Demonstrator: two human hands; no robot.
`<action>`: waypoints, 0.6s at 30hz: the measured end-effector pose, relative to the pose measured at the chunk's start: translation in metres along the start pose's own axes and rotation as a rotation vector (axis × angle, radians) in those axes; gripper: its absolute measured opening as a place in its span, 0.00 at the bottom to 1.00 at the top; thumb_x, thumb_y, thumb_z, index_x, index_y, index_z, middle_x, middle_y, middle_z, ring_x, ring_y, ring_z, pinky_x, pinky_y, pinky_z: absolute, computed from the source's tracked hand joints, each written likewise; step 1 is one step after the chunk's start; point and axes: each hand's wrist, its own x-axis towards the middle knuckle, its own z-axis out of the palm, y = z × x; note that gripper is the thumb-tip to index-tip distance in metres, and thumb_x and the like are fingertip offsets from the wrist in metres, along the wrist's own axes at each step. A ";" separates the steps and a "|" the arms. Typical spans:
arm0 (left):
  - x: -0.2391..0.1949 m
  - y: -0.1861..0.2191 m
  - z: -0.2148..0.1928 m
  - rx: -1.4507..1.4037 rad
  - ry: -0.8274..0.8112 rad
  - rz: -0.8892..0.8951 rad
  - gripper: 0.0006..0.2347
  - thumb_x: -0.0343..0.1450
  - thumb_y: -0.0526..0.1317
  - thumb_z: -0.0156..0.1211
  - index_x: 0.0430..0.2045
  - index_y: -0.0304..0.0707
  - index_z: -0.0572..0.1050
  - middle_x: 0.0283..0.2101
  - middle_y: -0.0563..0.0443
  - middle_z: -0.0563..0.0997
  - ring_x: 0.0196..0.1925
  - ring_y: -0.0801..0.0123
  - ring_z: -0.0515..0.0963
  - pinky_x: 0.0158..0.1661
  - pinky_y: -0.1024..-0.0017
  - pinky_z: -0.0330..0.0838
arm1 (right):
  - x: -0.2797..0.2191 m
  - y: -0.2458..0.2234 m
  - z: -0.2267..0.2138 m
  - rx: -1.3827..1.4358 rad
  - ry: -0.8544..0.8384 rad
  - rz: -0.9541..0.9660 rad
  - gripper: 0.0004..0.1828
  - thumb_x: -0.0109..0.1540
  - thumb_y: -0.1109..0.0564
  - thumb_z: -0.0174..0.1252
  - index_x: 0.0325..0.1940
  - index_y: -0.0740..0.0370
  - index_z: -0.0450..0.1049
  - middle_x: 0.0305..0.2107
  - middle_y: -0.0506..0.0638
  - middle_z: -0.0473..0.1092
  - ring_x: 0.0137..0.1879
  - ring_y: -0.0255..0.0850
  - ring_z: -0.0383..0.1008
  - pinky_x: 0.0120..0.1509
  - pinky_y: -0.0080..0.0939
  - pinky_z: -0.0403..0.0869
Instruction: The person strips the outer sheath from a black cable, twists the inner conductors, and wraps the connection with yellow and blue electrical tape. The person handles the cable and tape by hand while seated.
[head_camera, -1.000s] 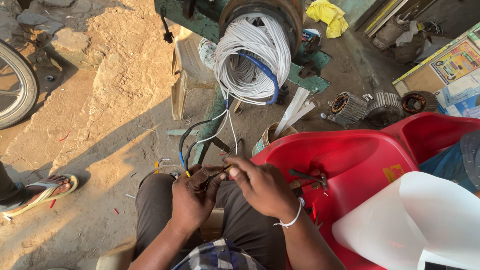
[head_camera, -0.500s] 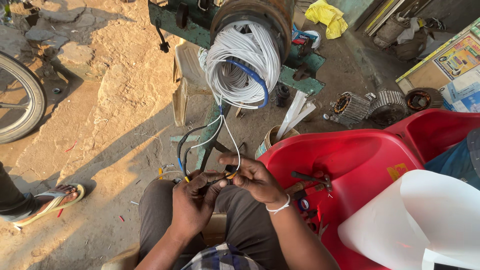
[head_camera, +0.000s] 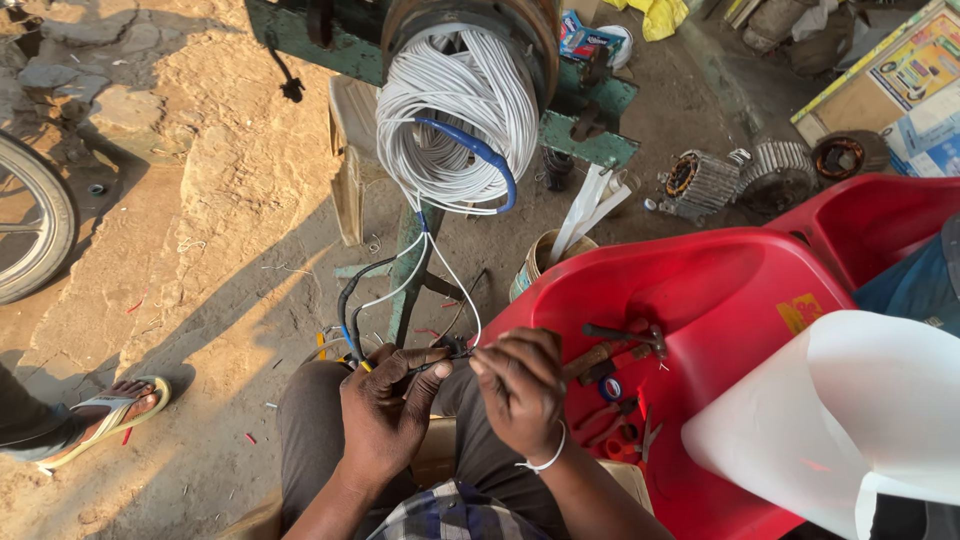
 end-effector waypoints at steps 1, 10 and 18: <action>0.000 0.000 0.000 -0.001 0.001 0.008 0.07 0.68 0.35 0.69 0.37 0.34 0.84 0.25 0.51 0.80 0.24 0.79 0.74 0.26 0.79 0.67 | 0.000 -0.009 -0.003 -0.064 0.030 -0.057 0.07 0.63 0.58 0.64 0.42 0.64 0.80 0.36 0.49 0.74 0.47 0.46 0.73 0.54 0.49 0.71; -0.003 0.001 -0.006 0.333 0.007 0.335 0.13 0.66 0.30 0.68 0.45 0.32 0.79 0.46 0.41 0.82 0.49 0.54 0.81 0.49 0.65 0.74 | -0.107 -0.003 0.015 0.355 -0.561 0.612 0.19 0.62 0.53 0.66 0.53 0.64 0.75 0.37 0.55 0.73 0.43 0.51 0.75 0.48 0.49 0.74; -0.020 -0.038 -0.021 0.264 0.049 0.402 0.20 0.70 0.37 0.69 0.54 0.28 0.72 0.53 0.33 0.74 0.56 0.53 0.77 0.56 0.62 0.73 | -0.166 0.060 -0.038 0.092 -0.603 0.725 0.09 0.61 0.54 0.67 0.43 0.59 0.80 0.37 0.54 0.76 0.46 0.49 0.78 0.52 0.49 0.75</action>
